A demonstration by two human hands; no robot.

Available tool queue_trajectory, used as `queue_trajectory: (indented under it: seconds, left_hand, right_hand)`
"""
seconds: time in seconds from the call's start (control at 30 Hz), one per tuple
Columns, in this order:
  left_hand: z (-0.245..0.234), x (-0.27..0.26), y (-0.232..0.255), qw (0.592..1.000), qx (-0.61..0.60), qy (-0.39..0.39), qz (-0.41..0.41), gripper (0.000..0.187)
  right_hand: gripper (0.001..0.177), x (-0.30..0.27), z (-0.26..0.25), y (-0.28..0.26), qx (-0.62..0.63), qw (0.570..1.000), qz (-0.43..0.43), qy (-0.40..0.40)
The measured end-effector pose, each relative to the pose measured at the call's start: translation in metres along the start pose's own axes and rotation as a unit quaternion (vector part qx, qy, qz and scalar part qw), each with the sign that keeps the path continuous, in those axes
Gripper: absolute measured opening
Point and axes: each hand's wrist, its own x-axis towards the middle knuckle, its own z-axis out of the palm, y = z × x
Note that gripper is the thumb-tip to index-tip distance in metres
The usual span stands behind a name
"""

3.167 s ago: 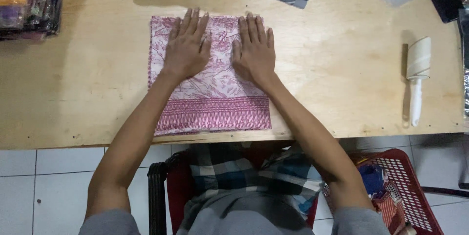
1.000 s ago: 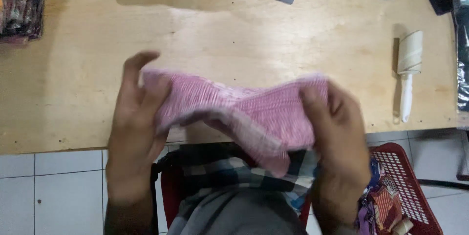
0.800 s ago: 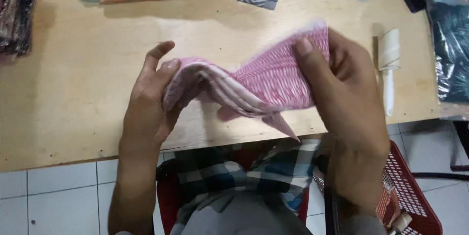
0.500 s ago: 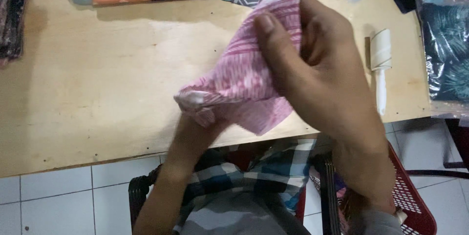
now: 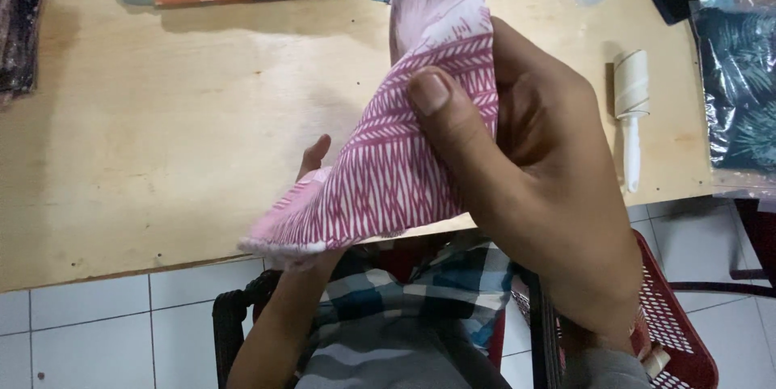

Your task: Use a lint roller to clean a piece of patterned cloth and then fold it neatly.

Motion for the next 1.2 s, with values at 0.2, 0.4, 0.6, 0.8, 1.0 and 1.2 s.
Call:
queue_trajectory:
  seconds: [0.2, 0.4, 0.6, 0.8, 1.0, 1.2]
  left_hand:
    - [0.028, 0.017, 0.064, 0.938, 0.327, 0.083, 0.086, 0.077]
    - [0.060, 0.037, 0.098, 0.757, 0.612, 0.159, 0.168, 0.071]
    - [0.042, 0.042, 0.088, 0.778, 0.574, 0.205, 0.153, 0.060]
    - [-0.031, -0.022, 0.063, 0.316, 0.948, 0.047, 0.002, 0.057]
    - [-0.027, -0.062, 0.017, 0.814, 0.476, 0.330, -0.043, 0.082]
    - [0.041, -0.053, 0.017, 0.867, 0.459, 0.183, 0.071, 0.034]
  right_hand:
    - [0.026, -0.005, -0.018, 0.015, -0.020, 1.000, 0.017, 0.008]
    - [0.018, -0.014, -0.056, 0.057, -0.078, 0.995, -0.054, 0.042]
    - [0.028, -0.047, -0.063, 0.144, -0.003, 0.993, 0.068, 0.097]
    - [0.022, -0.081, -0.052, 0.165, -0.006, 0.966, 0.223, 0.131]
    - [0.034, -0.121, -0.064, 0.190, 0.100, 0.955, 0.221, 0.173]
    - [0.027, -0.124, -0.076, 0.151, 0.251, 0.952, 0.136, 0.106]
